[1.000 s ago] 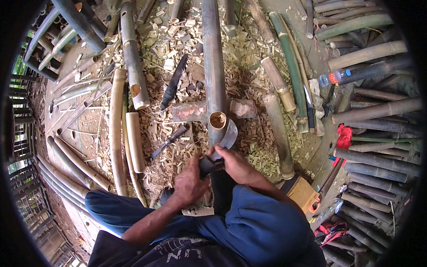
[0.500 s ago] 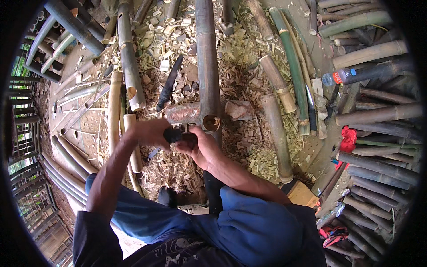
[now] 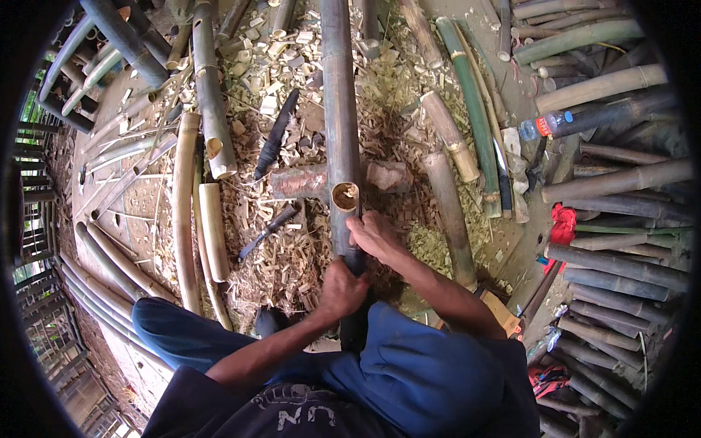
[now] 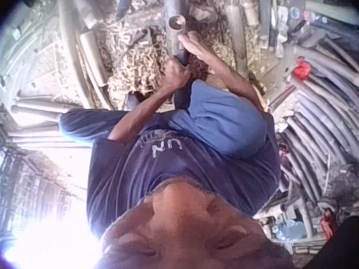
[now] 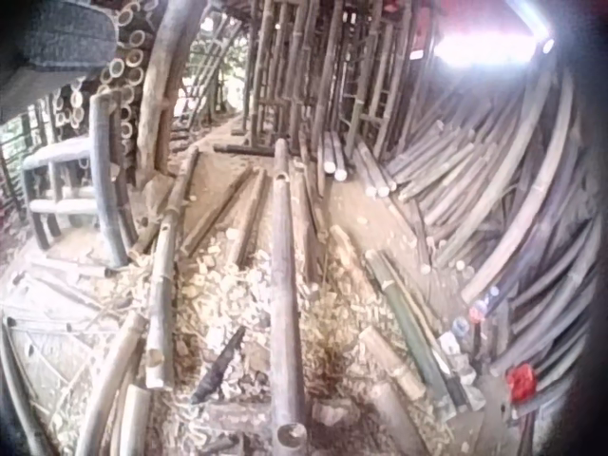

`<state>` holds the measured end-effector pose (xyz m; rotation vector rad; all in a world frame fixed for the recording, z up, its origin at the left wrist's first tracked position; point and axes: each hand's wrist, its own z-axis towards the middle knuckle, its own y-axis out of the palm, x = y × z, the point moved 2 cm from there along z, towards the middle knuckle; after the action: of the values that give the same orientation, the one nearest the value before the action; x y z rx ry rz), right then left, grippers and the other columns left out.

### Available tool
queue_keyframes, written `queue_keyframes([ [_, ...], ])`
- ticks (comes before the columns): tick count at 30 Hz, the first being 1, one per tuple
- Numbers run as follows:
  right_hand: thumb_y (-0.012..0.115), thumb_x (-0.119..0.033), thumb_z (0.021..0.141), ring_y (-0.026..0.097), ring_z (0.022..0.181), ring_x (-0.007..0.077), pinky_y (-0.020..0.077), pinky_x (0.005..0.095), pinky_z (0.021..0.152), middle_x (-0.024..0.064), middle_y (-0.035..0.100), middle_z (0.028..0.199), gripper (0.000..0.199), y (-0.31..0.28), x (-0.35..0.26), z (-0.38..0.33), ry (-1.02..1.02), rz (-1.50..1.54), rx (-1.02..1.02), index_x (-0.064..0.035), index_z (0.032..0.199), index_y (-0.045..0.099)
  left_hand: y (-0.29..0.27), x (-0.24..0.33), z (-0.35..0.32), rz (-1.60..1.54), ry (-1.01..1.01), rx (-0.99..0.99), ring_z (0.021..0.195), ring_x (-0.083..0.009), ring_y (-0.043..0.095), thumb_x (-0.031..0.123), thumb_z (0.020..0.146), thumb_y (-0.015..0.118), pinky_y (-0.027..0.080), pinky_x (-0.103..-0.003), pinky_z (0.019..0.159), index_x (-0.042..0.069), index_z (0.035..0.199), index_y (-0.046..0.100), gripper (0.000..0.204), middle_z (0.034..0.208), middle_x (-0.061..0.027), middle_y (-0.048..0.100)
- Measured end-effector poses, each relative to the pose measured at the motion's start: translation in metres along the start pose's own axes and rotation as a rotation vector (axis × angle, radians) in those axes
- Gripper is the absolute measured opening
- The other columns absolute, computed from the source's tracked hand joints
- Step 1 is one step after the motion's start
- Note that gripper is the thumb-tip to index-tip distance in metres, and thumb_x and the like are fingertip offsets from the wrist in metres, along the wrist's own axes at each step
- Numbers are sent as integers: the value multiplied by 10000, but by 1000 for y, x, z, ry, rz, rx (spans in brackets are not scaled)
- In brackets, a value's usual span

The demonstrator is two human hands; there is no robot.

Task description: The person uses a knife to carve and fit bamboo poles together, inserting smaller bamboo segments into pre-cut holes in a larger bamboo pole.

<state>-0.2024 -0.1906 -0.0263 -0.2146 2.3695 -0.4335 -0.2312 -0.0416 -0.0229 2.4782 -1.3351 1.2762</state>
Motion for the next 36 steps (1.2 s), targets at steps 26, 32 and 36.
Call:
queue_keyframes([
  [26,554,-320,1028,692,875,206,596,426,808,70,706,1020,296,64,-20,25,-50,1834,-407,-47,1098,645,-141,137,38,1393,496,228,804,-212,684,158,801,714,526,-394,697,80,886,702,115,839,-68,686],
  [32,537,-280,1017,654,949,202,523,415,903,69,692,1029,261,60,-25,-13,-39,1573,-291,-84,1172,611,-132,130,8,1219,247,-210,877,-253,714,185,853,696,550,-411,782,27,955,687,189,897,-126,721],
  [36,517,-179,981,664,756,285,543,457,729,158,675,918,297,36,34,-45,-179,1153,-26,-7,1224,520,-180,82,-32,684,315,-904,924,-254,728,386,887,752,567,-401,844,45,1220,660,486,1038,-145,747],
])
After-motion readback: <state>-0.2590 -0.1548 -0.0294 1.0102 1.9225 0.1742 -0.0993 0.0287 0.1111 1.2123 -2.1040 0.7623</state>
